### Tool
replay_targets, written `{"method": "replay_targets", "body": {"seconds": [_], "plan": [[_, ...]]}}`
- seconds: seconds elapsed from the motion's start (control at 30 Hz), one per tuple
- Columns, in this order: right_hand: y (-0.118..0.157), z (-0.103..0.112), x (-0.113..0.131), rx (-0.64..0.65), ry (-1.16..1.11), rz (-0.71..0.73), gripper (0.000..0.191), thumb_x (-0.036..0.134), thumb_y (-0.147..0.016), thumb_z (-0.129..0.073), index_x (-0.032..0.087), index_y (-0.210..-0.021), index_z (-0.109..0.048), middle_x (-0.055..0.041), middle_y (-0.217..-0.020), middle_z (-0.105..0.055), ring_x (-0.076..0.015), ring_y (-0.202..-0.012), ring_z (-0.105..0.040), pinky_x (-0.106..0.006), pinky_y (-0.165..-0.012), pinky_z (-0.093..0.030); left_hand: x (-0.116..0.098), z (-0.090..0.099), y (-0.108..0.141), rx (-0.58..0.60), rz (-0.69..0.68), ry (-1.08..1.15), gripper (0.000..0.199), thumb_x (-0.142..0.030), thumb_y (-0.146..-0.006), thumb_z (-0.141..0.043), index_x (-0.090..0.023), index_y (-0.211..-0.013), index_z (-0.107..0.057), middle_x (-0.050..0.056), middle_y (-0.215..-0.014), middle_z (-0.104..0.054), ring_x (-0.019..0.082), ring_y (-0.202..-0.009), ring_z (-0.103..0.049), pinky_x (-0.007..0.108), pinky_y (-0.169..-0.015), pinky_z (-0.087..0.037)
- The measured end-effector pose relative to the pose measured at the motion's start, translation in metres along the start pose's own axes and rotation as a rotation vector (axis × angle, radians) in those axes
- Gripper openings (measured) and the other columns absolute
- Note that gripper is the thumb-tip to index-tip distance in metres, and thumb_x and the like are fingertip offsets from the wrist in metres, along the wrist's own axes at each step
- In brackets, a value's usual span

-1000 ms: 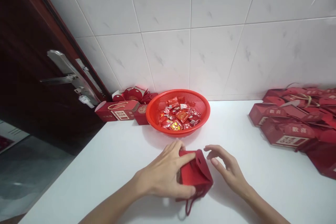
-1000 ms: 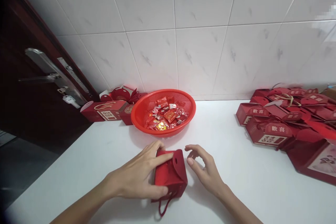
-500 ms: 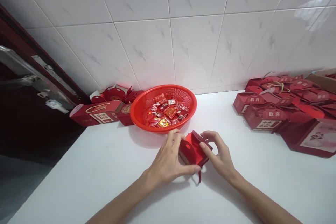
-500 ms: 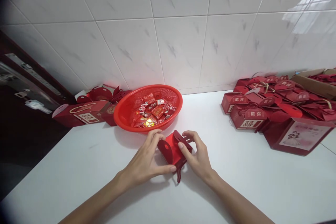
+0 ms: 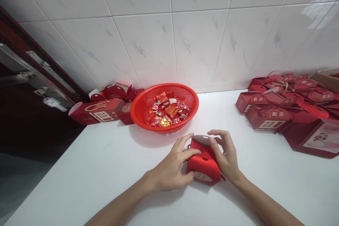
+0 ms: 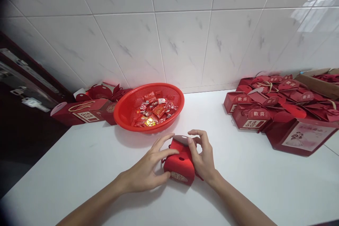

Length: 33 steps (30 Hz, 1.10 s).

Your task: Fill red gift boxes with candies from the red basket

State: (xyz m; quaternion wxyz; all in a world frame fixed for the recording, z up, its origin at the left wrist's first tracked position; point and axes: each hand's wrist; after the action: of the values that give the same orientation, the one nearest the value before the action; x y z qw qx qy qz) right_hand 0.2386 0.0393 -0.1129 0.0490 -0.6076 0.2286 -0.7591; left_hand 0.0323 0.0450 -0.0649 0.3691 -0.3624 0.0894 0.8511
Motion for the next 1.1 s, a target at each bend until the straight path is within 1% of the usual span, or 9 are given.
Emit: {"method": "replay_targets", "body": {"seconds": [0.13,0.27,0.33,0.47,0.63,0.77,0.9,1.0,1.1], "plan": [[-0.003,0.002,-0.003,-0.053,-0.025,0.006,0.015,0.039,-0.102,-0.050,0.024,-0.106,-0.050,-0.0092,-0.121,-0.062,-0.0169,-0.090,-0.070,-0.030,-0.071,-0.058,0.000,-0.005,0.000,-0.171,-0.208,-0.060,0.036,-0.002,-0.081,-0.059,-0.023,-0.109,-0.070,0.012,-0.159,-0.033,0.032,-0.147,-0.036,0.051,-0.117,-0.037],[-0.008,0.004,-0.004,-0.026,-0.023,0.006,0.011,0.034,-0.102,-0.049,0.024,-0.099,-0.047,-0.0095,-0.125,-0.060,-0.0108,-0.067,-0.066,-0.026,-0.056,-0.054,0.005,-0.009,0.003,-0.239,-0.365,-0.115,0.037,0.000,-0.085,-0.051,-0.025,-0.103,-0.071,0.011,-0.147,-0.045,0.028,-0.134,-0.048,0.051,-0.111,-0.042],[-0.009,0.005,-0.004,-0.010,0.025,0.066,0.010,0.030,-0.103,-0.047,0.023,-0.096,-0.049,-0.0095,-0.123,-0.060,-0.0109,-0.068,-0.065,-0.026,-0.058,-0.055,0.005,-0.010,0.004,-0.236,-0.369,-0.109,0.034,-0.002,-0.084,-0.053,-0.024,-0.102,-0.071,0.012,-0.138,-0.053,0.026,-0.125,-0.053,0.046,-0.104,-0.047],[-0.009,0.003,-0.003,0.067,0.115,0.225,0.013,0.019,-0.101,-0.045,0.023,-0.095,-0.057,-0.0108,-0.119,-0.060,-0.0185,-0.096,-0.067,-0.028,-0.068,-0.060,-0.001,-0.008,0.002,-0.239,-0.290,-0.121,0.017,-0.017,-0.081,-0.066,-0.019,-0.097,-0.070,0.012,-0.122,-0.060,0.023,-0.100,-0.060,0.044,-0.098,-0.046],[-0.008,0.001,0.001,0.149,0.256,0.438,0.020,0.008,-0.096,-0.051,0.023,-0.107,-0.059,-0.0117,-0.119,-0.060,-0.0238,-0.119,-0.060,-0.034,-0.084,-0.060,-0.002,-0.008,0.001,-0.200,-0.255,-0.160,0.031,-0.011,-0.086,-0.058,-0.024,-0.111,-0.070,0.007,-0.110,-0.062,0.020,-0.098,-0.061,0.039,-0.093,-0.042],[-0.008,0.004,0.005,0.082,0.453,0.607,0.024,0.008,-0.093,-0.058,0.020,-0.113,-0.059,-0.0150,-0.123,-0.054,-0.0220,-0.099,-0.061,-0.037,-0.078,-0.057,0.011,-0.010,0.002,-0.266,-0.391,-0.271,0.037,-0.004,-0.090,-0.047,-0.027,-0.102,-0.073,0.005,-0.112,-0.062,0.014,-0.081,-0.059,0.041,-0.094,-0.039],[-0.009,0.004,0.009,-0.039,0.618,0.755,0.022,0.006,-0.090,-0.063,0.020,-0.106,-0.062,-0.0070,-0.092,-0.055,-0.0182,-0.077,-0.053,-0.035,-0.068,-0.047,0.016,-0.013,0.003,-0.331,-0.494,-0.315,0.036,0.000,-0.086,-0.048,-0.025,-0.096,-0.071,0.005,-0.106,-0.064,0.014,-0.079,-0.055,0.037,-0.085,-0.043],[-0.012,0.003,0.011,0.043,0.589,0.795,0.020,0.002,-0.091,-0.059,0.019,-0.100,-0.061,-0.0021,-0.078,-0.056,-0.0147,-0.069,-0.052,-0.034,-0.069,-0.043,0.016,-0.018,0.001,-0.416,-0.556,-0.311,0.030,-0.002,-0.087,-0.049,-0.023,-0.096,-0.069,0.006,-0.101,-0.065,0.015,-0.076,-0.052,0.033,-0.075,-0.045],[-0.015,0.003,0.011,0.136,0.545,0.821,0.019,0.002,-0.093,-0.057,0.019,-0.100,-0.061,-0.0019,-0.077,-0.063,-0.0138,-0.066,-0.052,-0.033,-0.070,-0.042,0.020,-0.025,0.000,-0.484,-0.594,-0.292,0.029,-0.003,-0.088,-0.050,-0.022,-0.101,-0.067,0.007,-0.100,-0.064,0.016,-0.077,-0.053,0.032,-0.071,-0.045]]}}
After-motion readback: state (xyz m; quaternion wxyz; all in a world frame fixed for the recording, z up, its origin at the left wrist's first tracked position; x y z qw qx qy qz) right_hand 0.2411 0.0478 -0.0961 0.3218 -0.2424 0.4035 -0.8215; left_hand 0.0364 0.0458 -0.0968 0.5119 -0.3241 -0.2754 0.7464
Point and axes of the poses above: each hand's wrist, its own y-axis away from the middle knuckle, its own z-axis out of the back of the hand, x = y × z
